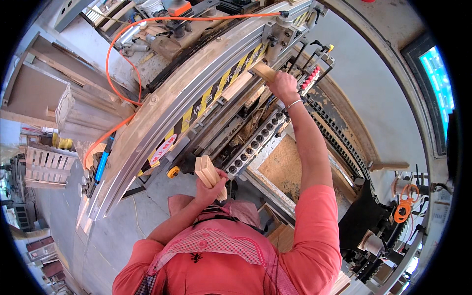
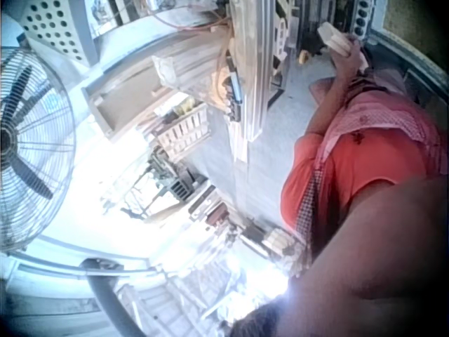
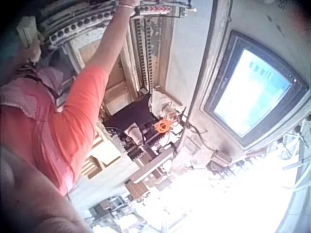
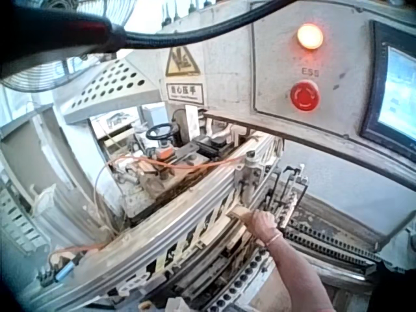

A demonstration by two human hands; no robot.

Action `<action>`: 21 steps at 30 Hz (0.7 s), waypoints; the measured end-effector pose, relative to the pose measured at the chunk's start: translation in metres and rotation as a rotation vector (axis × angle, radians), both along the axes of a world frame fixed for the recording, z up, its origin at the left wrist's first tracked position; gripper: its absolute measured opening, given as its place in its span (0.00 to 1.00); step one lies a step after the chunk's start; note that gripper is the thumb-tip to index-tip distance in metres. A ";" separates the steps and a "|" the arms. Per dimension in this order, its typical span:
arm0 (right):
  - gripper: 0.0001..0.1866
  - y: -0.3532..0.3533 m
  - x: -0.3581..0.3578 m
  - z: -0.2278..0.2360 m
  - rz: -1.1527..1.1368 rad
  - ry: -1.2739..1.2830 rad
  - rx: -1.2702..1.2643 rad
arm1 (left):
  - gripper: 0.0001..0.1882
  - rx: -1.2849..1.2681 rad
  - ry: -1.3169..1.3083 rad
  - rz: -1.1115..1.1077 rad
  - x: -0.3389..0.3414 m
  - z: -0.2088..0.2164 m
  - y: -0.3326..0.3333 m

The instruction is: The person repeatedly picks up small wooden planks and feeds them into a woodworking machine. After each feed, the person retrieves the processed plank and places it on a growing stack to the side.

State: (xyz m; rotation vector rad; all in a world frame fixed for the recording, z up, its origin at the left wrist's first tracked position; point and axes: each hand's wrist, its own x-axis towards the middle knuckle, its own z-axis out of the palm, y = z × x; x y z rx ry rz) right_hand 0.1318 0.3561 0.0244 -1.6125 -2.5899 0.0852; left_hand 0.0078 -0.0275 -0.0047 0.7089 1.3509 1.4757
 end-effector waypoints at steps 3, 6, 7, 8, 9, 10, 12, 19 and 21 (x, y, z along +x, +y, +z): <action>0.24 0.001 0.001 0.000 0.006 -0.001 0.004 | 0.10 -0.001 -0.016 -0.002 0.000 0.001 0.001; 0.24 -0.001 0.001 0.004 0.018 -0.011 -0.009 | 0.09 -0.008 -0.021 -0.016 -0.002 0.005 0.001; 0.24 -0.003 0.000 0.008 0.021 -0.018 -0.018 | 0.09 -0.008 -0.032 -0.013 -0.001 0.005 0.001; 0.24 -0.003 -0.001 0.011 0.025 -0.025 -0.027 | 0.09 -0.009 -0.042 -0.010 -0.001 0.006 0.001; 0.25 -0.001 -0.001 0.010 0.026 -0.044 -0.040 | 0.09 -0.014 -0.031 -0.019 0.000 0.005 0.001; 0.25 0.001 0.000 0.007 0.022 -0.038 -0.036 | 0.09 -0.020 -0.019 -0.027 0.000 0.004 0.000; 0.24 0.003 -0.001 0.005 0.021 -0.022 -0.028 | 0.09 -0.019 -0.012 -0.032 0.000 0.004 0.000; 0.18 -0.005 -0.004 0.011 -0.002 0.003 0.024 | 0.10 -0.031 0.039 -0.060 -0.005 0.004 -0.002; 0.19 -0.005 -0.002 0.009 -0.009 -0.009 0.022 | 0.09 -0.027 -0.002 -0.033 -0.001 0.009 0.000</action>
